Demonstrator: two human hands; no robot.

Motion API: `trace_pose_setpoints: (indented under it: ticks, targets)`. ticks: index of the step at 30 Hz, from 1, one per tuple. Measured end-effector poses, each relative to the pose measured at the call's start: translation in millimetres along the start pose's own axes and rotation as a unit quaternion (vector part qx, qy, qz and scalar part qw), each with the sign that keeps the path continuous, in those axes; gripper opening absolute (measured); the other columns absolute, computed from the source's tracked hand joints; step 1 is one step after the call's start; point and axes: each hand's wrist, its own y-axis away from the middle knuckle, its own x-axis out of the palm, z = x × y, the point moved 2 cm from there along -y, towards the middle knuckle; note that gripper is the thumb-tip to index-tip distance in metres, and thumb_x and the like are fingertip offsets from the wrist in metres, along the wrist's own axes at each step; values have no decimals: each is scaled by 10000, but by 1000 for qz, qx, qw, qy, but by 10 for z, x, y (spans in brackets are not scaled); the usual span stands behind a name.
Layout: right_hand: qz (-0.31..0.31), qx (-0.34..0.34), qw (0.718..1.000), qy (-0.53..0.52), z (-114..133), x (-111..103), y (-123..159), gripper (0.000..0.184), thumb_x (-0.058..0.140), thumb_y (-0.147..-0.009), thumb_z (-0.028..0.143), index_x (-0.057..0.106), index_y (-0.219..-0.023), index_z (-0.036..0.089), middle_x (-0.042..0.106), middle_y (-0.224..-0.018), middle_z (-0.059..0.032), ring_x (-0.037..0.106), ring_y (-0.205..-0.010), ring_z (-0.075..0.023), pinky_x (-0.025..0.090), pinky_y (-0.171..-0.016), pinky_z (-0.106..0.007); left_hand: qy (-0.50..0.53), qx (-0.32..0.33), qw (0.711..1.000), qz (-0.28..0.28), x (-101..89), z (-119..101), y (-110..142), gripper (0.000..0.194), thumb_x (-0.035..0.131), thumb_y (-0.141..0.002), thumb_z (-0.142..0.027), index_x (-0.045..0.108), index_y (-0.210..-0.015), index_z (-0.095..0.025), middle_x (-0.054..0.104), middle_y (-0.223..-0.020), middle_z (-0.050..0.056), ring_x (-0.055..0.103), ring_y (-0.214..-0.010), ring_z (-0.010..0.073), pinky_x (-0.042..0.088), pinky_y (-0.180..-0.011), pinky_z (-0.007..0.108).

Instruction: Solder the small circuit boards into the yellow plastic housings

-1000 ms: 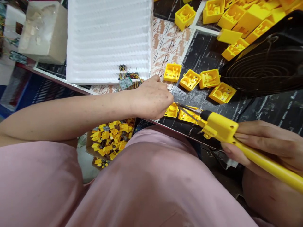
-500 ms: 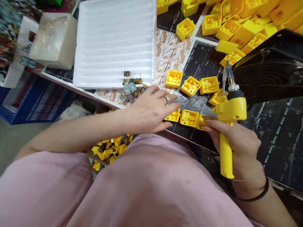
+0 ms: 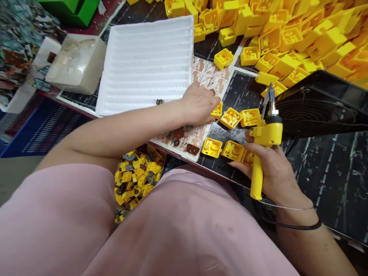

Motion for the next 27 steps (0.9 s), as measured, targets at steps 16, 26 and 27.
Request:
trace_pose_setpoints:
  ticks: [16, 26, 27]
  targets:
    - [128, -93, 986, 44, -283, 197, -885, 324, 503, -943, 247, 525, -1264, 204, 709, -963, -62, 674, -868, -214, 451, -1004, -426, 16, 85, 996, 6, -5, -295, 453, 383, 547, -949, -384, 664, -1226, -147, 757, -1082, 117, 675, -1047, 283, 347, -1111, 507]
    - [101, -116, 987, 36, -360, 15, -887, 272, 489, -973, 287, 501, -1239, 234, 723, -1015, -78, 688, -941, -225, 447, -880, -380, 131, -122, 974, -140, -102, 780, 975, 434, 433, -965, -499, 753, -1007, -209, 753, -1042, 79, 647, -993, 251, 435, -952, 423]
    - [124, -131, 984, 9, -373, 34, -883, 307, 506, -955, 269, 489, -1259, 228, 717, -1046, -89, 684, -974, -235, 452, -935, -406, 143, -117, 974, -132, -48, 772, 986, 444, 442, -953, -520, 757, -1001, -211, 755, -1031, 71, 644, -988, 247, 435, -954, 419]
